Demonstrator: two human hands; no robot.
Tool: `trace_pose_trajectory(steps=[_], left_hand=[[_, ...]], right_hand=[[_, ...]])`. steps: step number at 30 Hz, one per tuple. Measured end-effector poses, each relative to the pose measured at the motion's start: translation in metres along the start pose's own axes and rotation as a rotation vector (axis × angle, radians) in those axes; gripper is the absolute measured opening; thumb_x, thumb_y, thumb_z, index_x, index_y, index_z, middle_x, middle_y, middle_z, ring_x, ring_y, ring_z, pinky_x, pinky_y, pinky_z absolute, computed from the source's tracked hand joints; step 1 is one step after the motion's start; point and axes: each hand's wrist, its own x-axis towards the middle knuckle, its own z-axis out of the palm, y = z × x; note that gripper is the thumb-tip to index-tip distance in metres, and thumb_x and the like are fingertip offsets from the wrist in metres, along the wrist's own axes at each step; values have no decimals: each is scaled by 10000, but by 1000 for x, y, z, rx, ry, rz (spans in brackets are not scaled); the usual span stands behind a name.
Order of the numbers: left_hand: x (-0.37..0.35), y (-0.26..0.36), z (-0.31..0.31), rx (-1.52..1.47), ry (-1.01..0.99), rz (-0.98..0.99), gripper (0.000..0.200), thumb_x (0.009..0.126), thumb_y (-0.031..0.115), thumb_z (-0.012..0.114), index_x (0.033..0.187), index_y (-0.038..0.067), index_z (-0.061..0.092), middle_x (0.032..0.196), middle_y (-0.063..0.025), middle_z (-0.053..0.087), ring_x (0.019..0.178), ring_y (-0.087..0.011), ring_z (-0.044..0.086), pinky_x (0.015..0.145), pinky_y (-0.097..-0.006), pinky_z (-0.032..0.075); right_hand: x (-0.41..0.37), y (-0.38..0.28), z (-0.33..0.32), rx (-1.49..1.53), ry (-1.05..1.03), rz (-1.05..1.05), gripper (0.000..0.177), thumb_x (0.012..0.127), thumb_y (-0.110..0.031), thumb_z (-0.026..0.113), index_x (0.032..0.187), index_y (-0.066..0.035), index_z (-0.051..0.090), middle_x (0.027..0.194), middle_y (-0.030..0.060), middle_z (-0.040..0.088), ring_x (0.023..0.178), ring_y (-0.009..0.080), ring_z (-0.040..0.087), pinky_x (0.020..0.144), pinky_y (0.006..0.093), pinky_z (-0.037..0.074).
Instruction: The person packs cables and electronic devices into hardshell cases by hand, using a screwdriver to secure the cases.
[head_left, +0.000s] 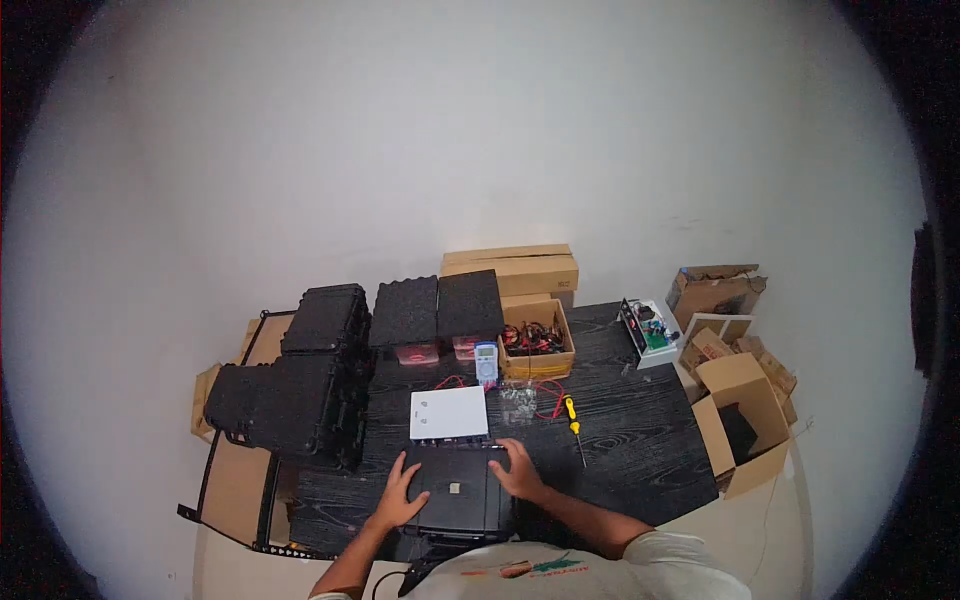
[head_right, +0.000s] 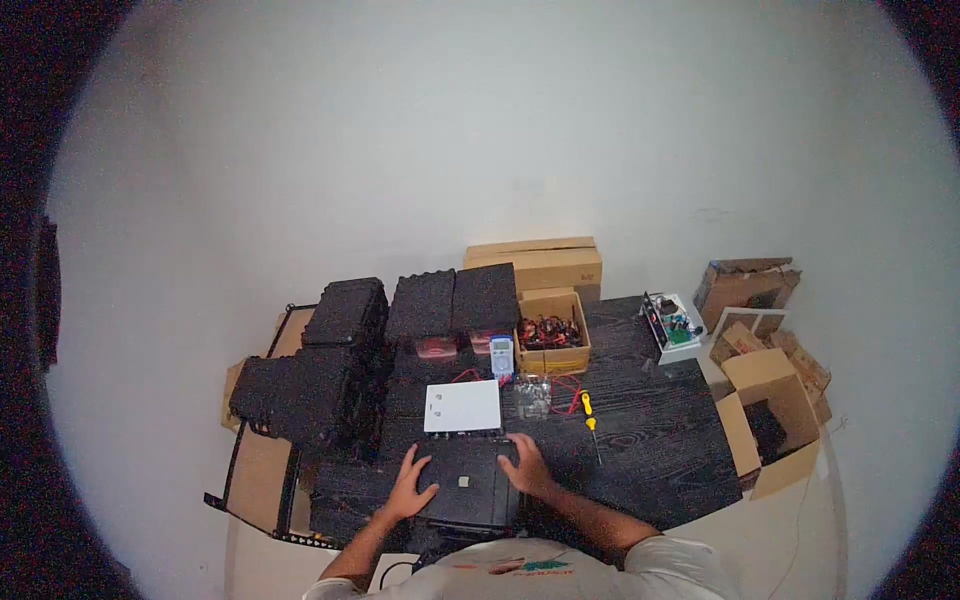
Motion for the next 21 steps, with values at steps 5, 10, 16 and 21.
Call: trace_pose_trajectory(steps=[5,10,16,21], left_hand=[[21,15,44,71,2,84,691,889,314,776,1497,102,524,1695,-254,247,1552,-502,238,1249,-556,276],[40,39,69,80,-36,79,676,906,326,767,1497,104,527,1693,-257,242,1546,-517,231,1242,-578,278],[53,55,91,48,11,83,665,901,322,777,1488,114,544,1690,-246,251,1547,-504,231,1235,-588,281],[58,60,100,38,45,73,615,903,295,770,1456,106,580,1678,-252,284,1549,-504,233,1237,-573,285]], right_hand=[[-12,10,-54,8,9,68,638,902,-234,778,1456,-55,515,1447,239,515,1354,433,517,1136,482,445],[-30,-6,-96,-294,-22,12,670,896,-300,790,1458,-47,528,1530,253,466,1424,454,454,1182,493,396],[-84,-66,-135,-570,-596,-76,993,829,-391,853,1631,-144,323,1689,260,210,1535,527,245,1181,707,293],[-97,-52,-129,-747,-675,-103,1003,895,-379,794,1684,-233,191,1734,228,67,1562,542,146,1124,816,263]])
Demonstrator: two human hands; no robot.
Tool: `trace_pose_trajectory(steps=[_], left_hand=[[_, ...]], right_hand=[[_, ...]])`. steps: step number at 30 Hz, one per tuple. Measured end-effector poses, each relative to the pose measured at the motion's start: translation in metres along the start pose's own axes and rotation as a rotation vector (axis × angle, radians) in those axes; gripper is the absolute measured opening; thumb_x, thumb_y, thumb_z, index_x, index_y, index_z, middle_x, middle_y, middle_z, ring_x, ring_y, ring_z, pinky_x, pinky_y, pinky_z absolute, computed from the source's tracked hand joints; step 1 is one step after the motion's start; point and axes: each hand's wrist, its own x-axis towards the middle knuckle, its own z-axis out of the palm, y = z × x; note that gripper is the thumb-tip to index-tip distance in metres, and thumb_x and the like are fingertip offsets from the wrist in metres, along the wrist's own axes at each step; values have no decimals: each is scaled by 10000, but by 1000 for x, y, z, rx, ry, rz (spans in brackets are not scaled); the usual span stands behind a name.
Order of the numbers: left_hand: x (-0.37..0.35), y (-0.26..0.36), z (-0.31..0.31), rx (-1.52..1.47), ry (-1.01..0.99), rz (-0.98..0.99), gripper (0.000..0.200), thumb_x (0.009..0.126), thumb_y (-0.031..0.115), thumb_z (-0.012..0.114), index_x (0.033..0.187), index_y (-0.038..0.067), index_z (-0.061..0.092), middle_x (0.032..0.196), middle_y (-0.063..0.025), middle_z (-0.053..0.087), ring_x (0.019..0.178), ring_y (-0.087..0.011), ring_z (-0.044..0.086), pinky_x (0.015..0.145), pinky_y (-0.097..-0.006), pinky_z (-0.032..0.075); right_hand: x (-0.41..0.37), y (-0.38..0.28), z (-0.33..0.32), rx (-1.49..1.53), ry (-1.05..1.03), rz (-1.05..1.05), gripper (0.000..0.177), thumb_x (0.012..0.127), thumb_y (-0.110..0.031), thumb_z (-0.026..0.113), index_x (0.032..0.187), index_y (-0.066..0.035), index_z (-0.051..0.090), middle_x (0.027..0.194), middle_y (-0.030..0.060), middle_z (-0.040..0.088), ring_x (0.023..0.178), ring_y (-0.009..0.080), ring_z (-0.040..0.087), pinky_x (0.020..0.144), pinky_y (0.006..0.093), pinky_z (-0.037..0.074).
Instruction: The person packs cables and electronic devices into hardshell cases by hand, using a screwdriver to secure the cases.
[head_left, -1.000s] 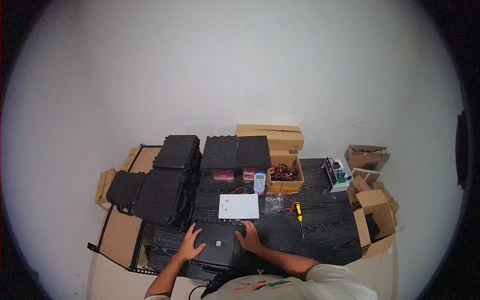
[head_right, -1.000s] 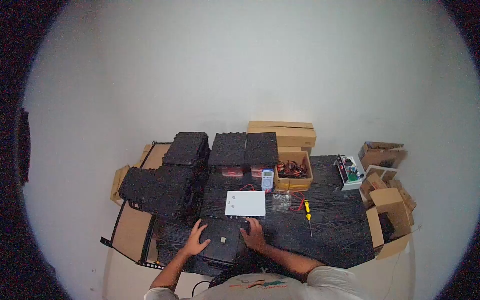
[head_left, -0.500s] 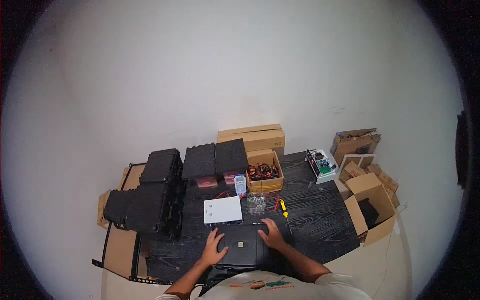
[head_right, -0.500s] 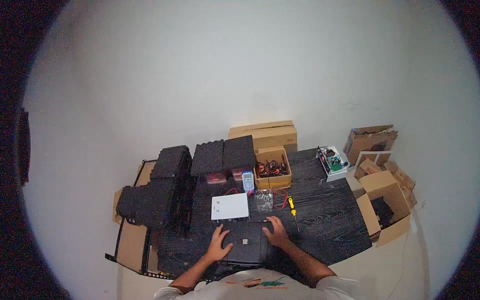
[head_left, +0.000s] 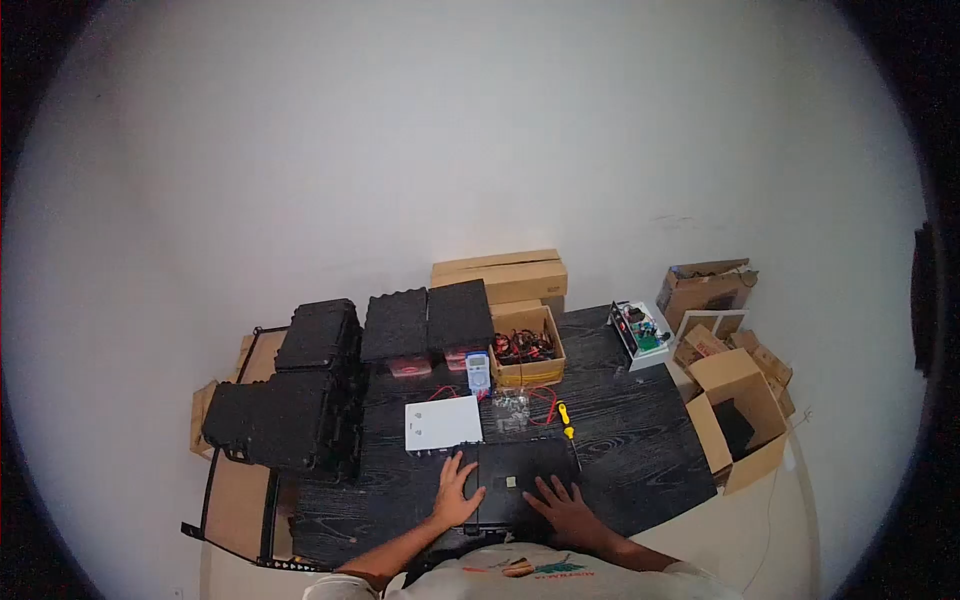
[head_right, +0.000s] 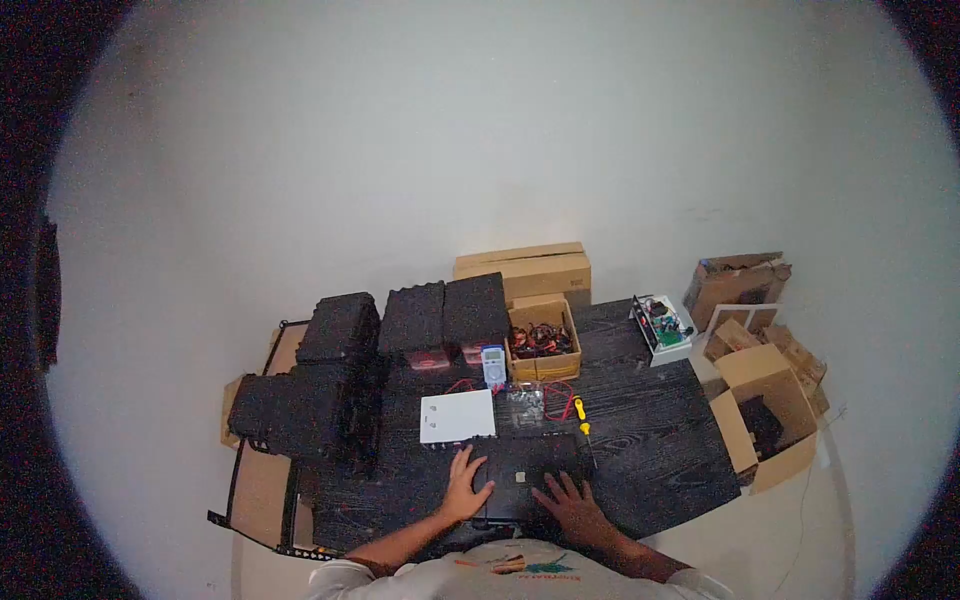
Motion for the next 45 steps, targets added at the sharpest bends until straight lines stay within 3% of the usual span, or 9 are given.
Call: trace_pose_trajectory(steps=[5,7,14,20,26,35,38,41,45], left_hand=[[1,4,-1,-39,12,22,515,915,257,747,1383,76,628,1650,-224,363,1551,-471,261,1242,-563,286],[1,-6,1,-75,2,87,482,918,257,739,1353,71,644,1637,-193,401,1555,-437,279,1240,-585,279],[-28,5,-32,315,-473,521,710,927,527,694,1510,159,526,1654,-61,403,1568,-324,285,1179,-813,59],[-38,-16,-21,542,-512,616,848,902,616,698,1595,214,421,1701,-20,312,1581,-315,241,1178,-816,92],[-32,7,-36,665,-697,541,928,835,462,824,1620,239,382,1716,-24,263,1588,-329,211,1162,-827,148],[-35,-19,-27,538,-623,651,1058,773,396,879,1655,266,311,1745,-35,187,1604,-383,131,1119,-864,180],[-35,-17,-28,530,-648,641,1066,770,418,875,1658,256,307,1748,-36,184,1606,-390,124,1114,-872,171],[-34,-1,-40,511,-709,592,1065,770,456,864,1656,238,314,1744,-33,202,1611,-375,120,1126,-865,160],[-41,-6,-48,426,-670,580,995,773,474,851,1617,203,400,1712,-43,303,1610,-325,181,1195,-793,140]], right_hand=[[11,-6,26,-162,237,48,796,976,-220,660,1663,-232,259,1679,247,269,1487,526,347,1080,786,367],[17,-7,37,-219,226,80,785,982,-241,652,1663,-225,262,1673,275,251,1502,549,297,1084,800,339],[18,-13,41,-287,254,91,710,995,-254,629,1637,-191,333,1624,325,305,1453,588,348,1079,805,327],[17,-14,38,-275,260,84,709,1012,-293,618,1650,-267,309,1628,298,316,1464,572,346,1068,815,324],[15,-17,30,-256,263,26,749,994,-317,650,1653,-339,294,1661,215,308,1443,487,403,1028,806,385],[21,-16,28,-405,91,52,773,1018,-410,616,1678,-335,223,1694,243,172,1467,524,305,1023,827,350],[15,-25,18,-267,20,62,789,1015,-288,626,1680,-346,205,1725,228,136,1505,550,262,1021,813,390],[8,-20,-4,-236,-78,-4,916,954,-305,714,1689,-315,168,1741,207,114,1552,541,187,1035,822,371],[2,-23,-75,41,-328,51,997,832,-358,827,1658,-224,286,1736,186,150,1589,460,157,1138,678,389]])
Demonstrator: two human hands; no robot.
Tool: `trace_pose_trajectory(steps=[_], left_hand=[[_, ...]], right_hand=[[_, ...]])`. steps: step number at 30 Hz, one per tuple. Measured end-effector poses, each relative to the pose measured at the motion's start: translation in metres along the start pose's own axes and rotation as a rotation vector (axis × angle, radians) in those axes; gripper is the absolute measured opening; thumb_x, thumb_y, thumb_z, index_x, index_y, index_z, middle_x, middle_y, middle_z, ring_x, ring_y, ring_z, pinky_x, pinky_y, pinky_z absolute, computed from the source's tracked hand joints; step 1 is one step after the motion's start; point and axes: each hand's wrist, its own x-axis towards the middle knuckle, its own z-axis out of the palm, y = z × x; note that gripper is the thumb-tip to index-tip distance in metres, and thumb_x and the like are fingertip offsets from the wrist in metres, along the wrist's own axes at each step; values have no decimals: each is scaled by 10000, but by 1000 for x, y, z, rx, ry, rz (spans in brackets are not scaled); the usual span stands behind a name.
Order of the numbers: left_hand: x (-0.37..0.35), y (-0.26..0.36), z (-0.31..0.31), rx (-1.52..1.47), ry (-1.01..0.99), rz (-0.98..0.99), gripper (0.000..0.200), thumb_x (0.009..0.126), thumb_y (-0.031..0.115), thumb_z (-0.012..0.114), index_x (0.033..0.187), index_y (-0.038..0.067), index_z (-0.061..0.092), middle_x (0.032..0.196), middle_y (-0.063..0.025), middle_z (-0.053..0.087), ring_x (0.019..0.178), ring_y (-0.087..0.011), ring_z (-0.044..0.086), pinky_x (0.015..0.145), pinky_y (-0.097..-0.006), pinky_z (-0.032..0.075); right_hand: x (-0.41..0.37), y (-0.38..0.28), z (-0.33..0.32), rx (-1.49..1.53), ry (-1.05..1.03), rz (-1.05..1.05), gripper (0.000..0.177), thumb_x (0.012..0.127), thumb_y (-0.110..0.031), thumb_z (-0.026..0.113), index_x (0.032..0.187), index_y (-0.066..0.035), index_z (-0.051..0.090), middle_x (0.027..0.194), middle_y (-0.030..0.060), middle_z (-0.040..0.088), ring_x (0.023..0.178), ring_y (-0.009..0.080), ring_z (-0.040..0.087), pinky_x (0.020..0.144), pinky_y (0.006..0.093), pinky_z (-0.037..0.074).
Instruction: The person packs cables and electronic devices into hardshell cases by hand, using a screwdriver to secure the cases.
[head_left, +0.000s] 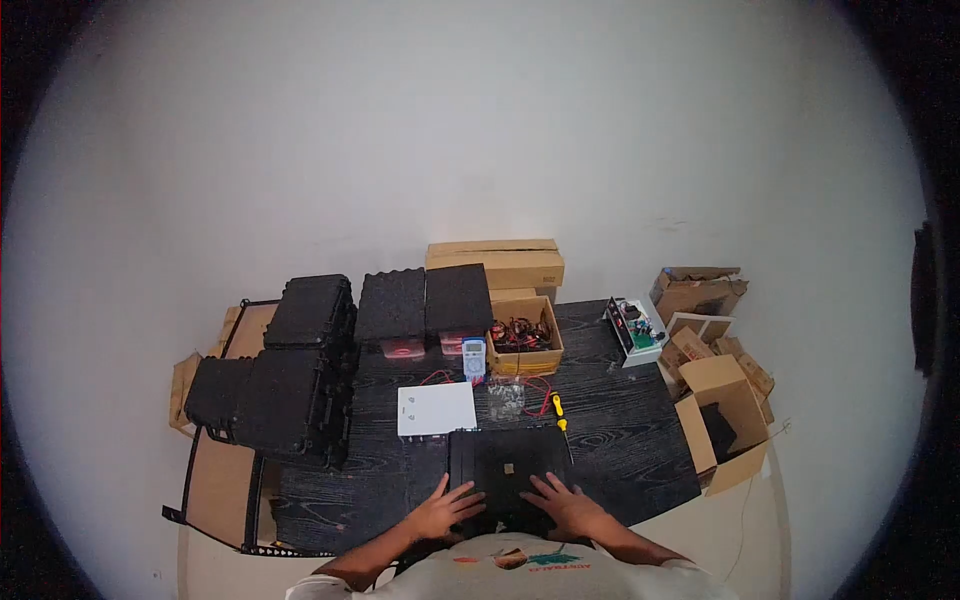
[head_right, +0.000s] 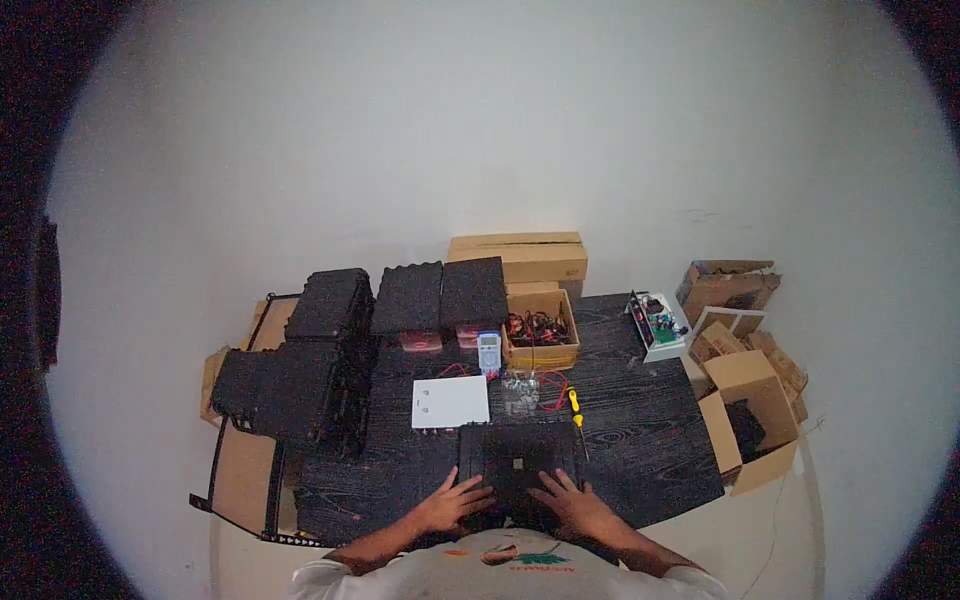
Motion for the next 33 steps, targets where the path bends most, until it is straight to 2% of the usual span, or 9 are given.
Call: trace_pose_trajectory(steps=[5,10,14,15,18,19,22,25,33], left_hand=[[-3,3,-42,-238,492,-20,665,780,358,868,1374,140,664,1481,-89,605,1449,-303,503,1211,-640,319],[36,-15,-93,-448,871,-256,399,863,224,814,1216,56,732,1234,-143,744,1219,-294,689,1068,-461,523],[82,-34,-142,-776,1040,-496,244,1006,198,666,1174,32,727,1135,-123,755,1119,-226,701,984,-381,534],[93,-42,-147,-778,1104,-494,250,1037,199,623,1187,21,714,1128,-116,750,1111,-213,695,977,-371,528],[115,-69,-138,-879,1298,-460,313,1085,214,542,1267,-17,648,1158,-120,721,1150,-212,668,1009,-351,498],[122,-78,-132,-930,1362,-443,341,1093,221,523,1300,-32,621,1176,-126,709,1173,-218,657,1029,-346,486],[123,-95,-103,-854,1328,-395,416,1097,214,501,1410,-60,512,1293,-198,662,1251,-293,622,1095,-375,441],[120,-91,-59,-767,1172,-666,502,1080,218,536,1494,-47,437,1388,-251,601,1324,-381,567,1153,-420,393],[110,-75,6,-663,960,-712,918,933,208,736,1616,-63,185,1587,-337,359,1483,-470,376,1238,-475,307]], right_hand=[[-21,21,-26,219,346,-101,875,739,-250,871,1530,-125,518,1558,222,503,1480,383,448,1115,460,498],[-27,34,-96,632,751,44,688,778,-293,847,1373,-22,636,1328,233,684,1241,370,665,1043,435,537],[25,66,-79,1122,1168,66,693,937,-192,758,1532,-21,446,1401,226,628,1218,320,670,990,415,557],[38,75,-71,1065,1192,84,766,988,-146,701,1614,-28,277,1455,230,569,1259,294,630,1011,389,532],[77,85,-42,907,1262,120,816,995,-187,690,1644,-53,215,1463,222,550,1188,239,638,947,318,527],[82,84,-36,805,1164,184,900,995,-247,693,1666,-53,125,1507,278,492,1274,311,598,1038,372,490],[107,84,-17,785,1084,313,1011,985,-276,698,1655,10,-3,1567,382,385,1447,467,446,1191,454,362],[111,88,-16,827,1026,273,1027,984,-284,700,1648,29,-18,1557,392,393,1436,490,453,1183,455,379],[128,123,-39,901,1008,254,695,1067,-261,545,1616,46,251,1568,302,450,1450,415,468,1195,447,364]])
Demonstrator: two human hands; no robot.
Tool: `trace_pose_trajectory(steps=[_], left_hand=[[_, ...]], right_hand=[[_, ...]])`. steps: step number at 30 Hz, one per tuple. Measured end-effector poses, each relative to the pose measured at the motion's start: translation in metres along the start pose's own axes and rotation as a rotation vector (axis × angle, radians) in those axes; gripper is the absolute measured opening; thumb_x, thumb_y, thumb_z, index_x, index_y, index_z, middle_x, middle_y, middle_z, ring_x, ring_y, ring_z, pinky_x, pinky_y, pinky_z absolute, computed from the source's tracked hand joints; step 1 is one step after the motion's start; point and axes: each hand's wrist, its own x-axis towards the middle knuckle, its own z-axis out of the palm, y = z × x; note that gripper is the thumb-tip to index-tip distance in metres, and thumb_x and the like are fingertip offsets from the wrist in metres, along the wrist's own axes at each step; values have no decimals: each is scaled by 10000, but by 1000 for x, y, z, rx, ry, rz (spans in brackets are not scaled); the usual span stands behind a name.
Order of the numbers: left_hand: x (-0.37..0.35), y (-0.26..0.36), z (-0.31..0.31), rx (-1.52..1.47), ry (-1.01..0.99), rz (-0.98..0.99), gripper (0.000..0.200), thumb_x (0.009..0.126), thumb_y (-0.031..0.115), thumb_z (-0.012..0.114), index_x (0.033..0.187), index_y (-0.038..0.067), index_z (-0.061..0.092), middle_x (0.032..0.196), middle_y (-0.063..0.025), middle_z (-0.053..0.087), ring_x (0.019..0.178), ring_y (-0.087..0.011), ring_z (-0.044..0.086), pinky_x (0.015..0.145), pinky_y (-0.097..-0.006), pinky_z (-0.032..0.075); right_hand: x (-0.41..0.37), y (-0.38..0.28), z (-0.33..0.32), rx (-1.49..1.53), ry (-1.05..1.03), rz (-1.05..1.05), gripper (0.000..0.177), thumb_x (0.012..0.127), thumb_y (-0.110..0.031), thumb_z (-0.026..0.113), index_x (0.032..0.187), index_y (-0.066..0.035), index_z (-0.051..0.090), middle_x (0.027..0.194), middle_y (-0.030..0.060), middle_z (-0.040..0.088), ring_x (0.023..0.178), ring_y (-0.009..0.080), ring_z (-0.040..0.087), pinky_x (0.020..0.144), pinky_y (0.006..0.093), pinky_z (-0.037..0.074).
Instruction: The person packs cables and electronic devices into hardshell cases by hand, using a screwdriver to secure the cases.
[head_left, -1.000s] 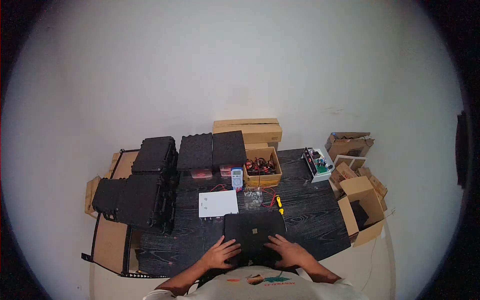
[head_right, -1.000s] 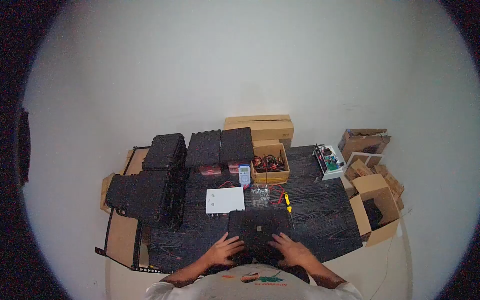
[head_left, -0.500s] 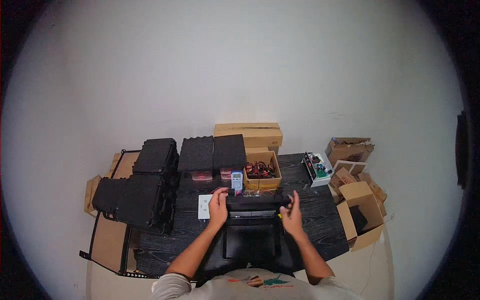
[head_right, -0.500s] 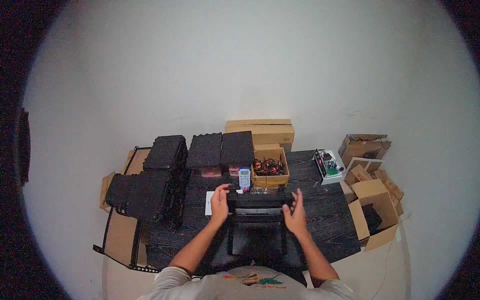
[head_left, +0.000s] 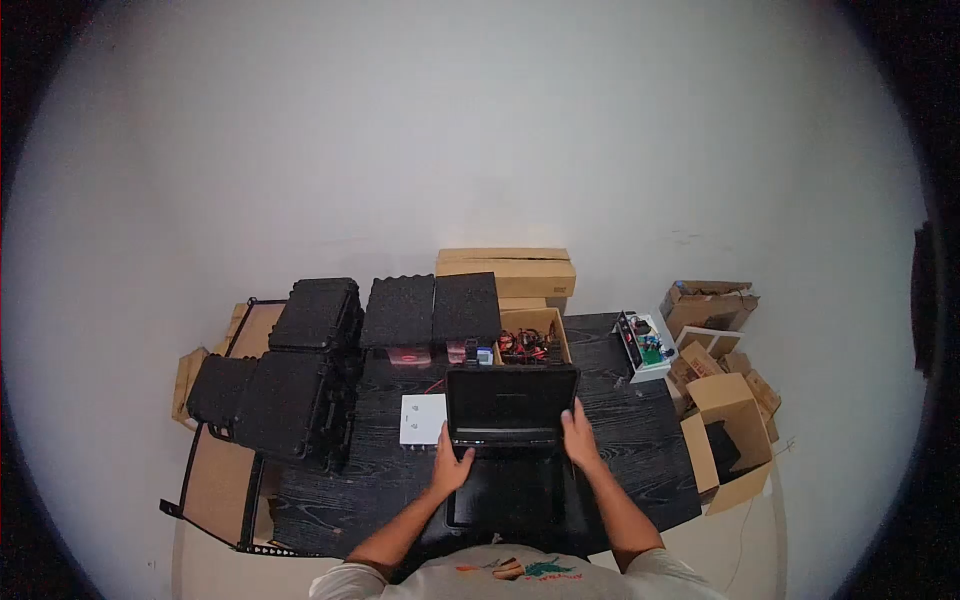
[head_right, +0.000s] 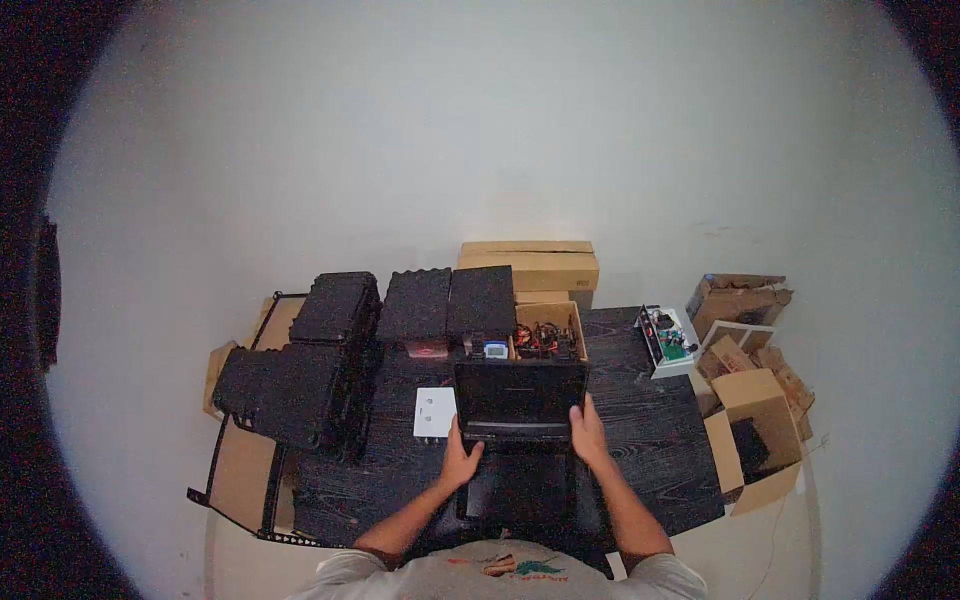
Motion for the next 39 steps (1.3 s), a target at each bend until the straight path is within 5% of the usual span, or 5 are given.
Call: trace_pose_trajectory(steps=[5,11,21,30,39], left_hand=[[-8,-3,-1,101,-72,-18,955,900,234,761,1599,-95,199,1572,-365,351,1477,-498,365,1230,-492,324],[-13,-7,2,155,-82,16,903,886,209,759,1576,-88,259,1545,-368,368,1447,-519,382,1220,-505,334],[-11,-3,-2,152,-117,-11,775,869,176,773,1509,-47,396,1524,-369,381,1433,-529,386,1210,-513,348],[-12,-20,6,138,-146,-55,758,888,215,768,1508,-35,410,1529,-383,371,1418,-549,399,1195,-563,353],[-15,-20,6,169,-132,-32,757,906,257,756,1521,-19,410,1530,-396,362,1434,-554,378,1209,-570,333]], right_hand=[[59,-32,-7,-41,237,-273,523,1078,-206,503,1536,31,419,1524,263,501,1413,415,492,1200,458,354],[148,-123,14,-189,74,-536,456,991,-280,673,1341,9,626,1358,227,634,1294,362,607,1102,429,462],[296,-64,131,-467,-434,-9,585,887,-424,761,1281,3,697,1276,237,708,1229,338,666,1055,429,507],[307,-52,145,-544,-374,-7,452,825,-409,822,1171,-124,766,1207,171,746,1169,343,692,1032,425,528],[310,-50,148,-330,-124,-65,308,787,-155,853,1021,-83,666,946,138,716,982,288,712,913,388,551]])
